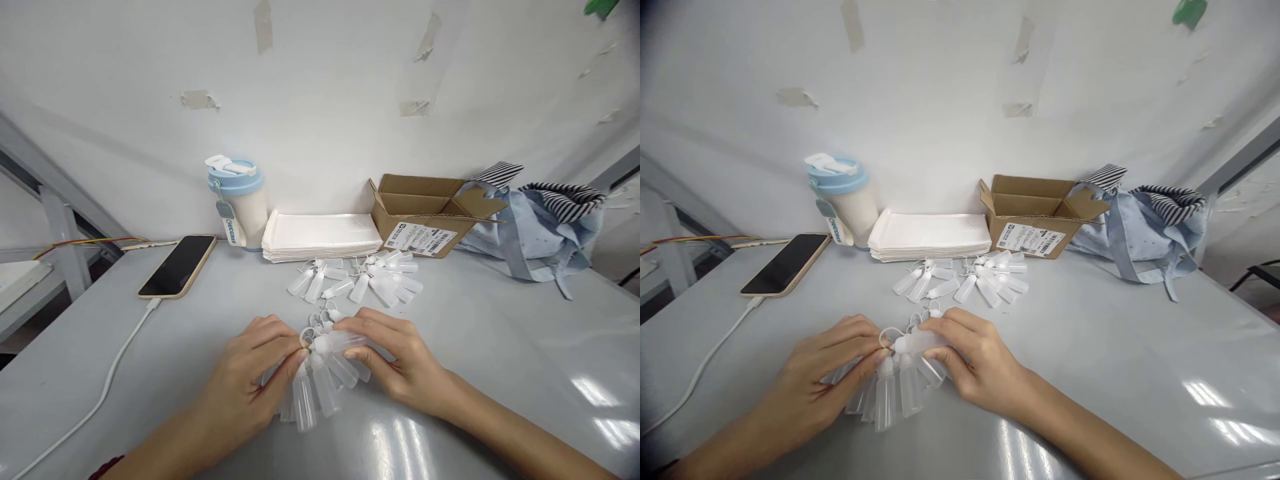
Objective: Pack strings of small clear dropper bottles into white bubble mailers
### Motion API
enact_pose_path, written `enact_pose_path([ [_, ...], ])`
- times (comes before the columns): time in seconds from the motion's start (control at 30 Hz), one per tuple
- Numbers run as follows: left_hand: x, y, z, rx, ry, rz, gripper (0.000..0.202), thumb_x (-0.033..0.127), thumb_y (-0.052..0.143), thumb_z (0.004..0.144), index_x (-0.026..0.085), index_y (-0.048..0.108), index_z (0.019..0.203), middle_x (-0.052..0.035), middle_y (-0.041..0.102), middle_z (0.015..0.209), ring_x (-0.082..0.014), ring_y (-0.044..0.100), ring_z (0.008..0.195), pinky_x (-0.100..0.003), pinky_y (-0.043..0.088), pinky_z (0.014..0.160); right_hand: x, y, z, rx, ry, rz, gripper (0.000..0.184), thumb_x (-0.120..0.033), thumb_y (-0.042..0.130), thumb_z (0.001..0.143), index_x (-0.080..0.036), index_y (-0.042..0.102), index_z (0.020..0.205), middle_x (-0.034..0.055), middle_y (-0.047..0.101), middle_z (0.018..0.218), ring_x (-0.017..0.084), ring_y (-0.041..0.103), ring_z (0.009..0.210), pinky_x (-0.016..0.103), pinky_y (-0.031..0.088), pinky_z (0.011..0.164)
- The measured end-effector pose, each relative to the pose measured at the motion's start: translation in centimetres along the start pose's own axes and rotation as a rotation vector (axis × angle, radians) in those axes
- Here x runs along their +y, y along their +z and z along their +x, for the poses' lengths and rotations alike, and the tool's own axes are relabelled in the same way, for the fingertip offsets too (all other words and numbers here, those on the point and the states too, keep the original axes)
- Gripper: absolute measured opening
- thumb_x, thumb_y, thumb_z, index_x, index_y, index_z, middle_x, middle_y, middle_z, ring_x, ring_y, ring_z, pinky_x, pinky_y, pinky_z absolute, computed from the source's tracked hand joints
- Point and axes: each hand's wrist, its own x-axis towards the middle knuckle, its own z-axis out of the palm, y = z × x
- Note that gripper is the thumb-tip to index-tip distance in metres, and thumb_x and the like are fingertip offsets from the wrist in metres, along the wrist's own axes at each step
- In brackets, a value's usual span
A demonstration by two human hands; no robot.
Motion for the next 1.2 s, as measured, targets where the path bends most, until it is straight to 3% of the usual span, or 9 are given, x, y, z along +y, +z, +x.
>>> enact_pose_path([
  [0.23, -0.10, -0.08, 0.11, 0.017, -0.043, 0.085, 0.008, 0.015, 0.051, 0.089, 0.021, 0.056, 0.086, 0.0002, 0.062, 0.077, -0.0153, 0.056, 0.072, -0.029, 0.045, 0.066, 0.09, -0.14, -0.03, 0.039, -0.003, -0.038, 0.020, -0.021, 0.052, 0.091, -0.016, 0.059, 0.109, 0.0037, 0.062, 0.078, 0.015, 0.055, 0.069, 0.027, 0.047, 0.060],
  [0.5, 0.11, -0.38, 0.28, 0.004, -0.142, 0.074, 0.015, 0.022, 0.047, 0.092, 0.022, 0.058, 0.083, 0.0021, 0.061, 0.073, -0.0137, 0.056, 0.068, -0.025, 0.044, 0.063, 0.07, -0.17, -0.06, 0.049, -0.016, -0.043, 0.021, -0.022, 0.052, 0.091, -0.016, 0.059, 0.109, 0.0029, 0.062, 0.076, 0.015, 0.056, 0.069, 0.028, 0.047, 0.061],
  [0.93, 0.31, -0.52, 0.40, -0.030, -0.078, -0.002, 0.018, 0.016, 0.046, 0.091, 0.019, 0.057, 0.077, 0.0015, 0.057, 0.068, -0.0120, 0.051, 0.063, -0.023, 0.042, 0.060, 0.01, 0.57, -0.53, 0.006, -0.012, 0.013, 0.021, -0.019, 0.050, 0.091, -0.010, 0.061, 0.106, 0.0056, 0.060, 0.076, 0.014, 0.051, 0.065, 0.025, 0.043, 0.059],
  [1.2, 0.13, -0.13, 0.15, -0.021, -0.157, 0.024, 0.019, 0.022, 0.045, 0.092, 0.021, 0.058, 0.079, 0.0018, 0.058, 0.068, -0.0128, 0.053, 0.064, -0.023, 0.044, 0.061, -0.02, 0.29, -0.29, 0.021, -0.006, -0.023, 0.020, -0.020, 0.052, 0.090, -0.009, 0.062, 0.104, 0.0044, 0.061, 0.074, 0.014, 0.053, 0.066, 0.025, 0.044, 0.061],
])
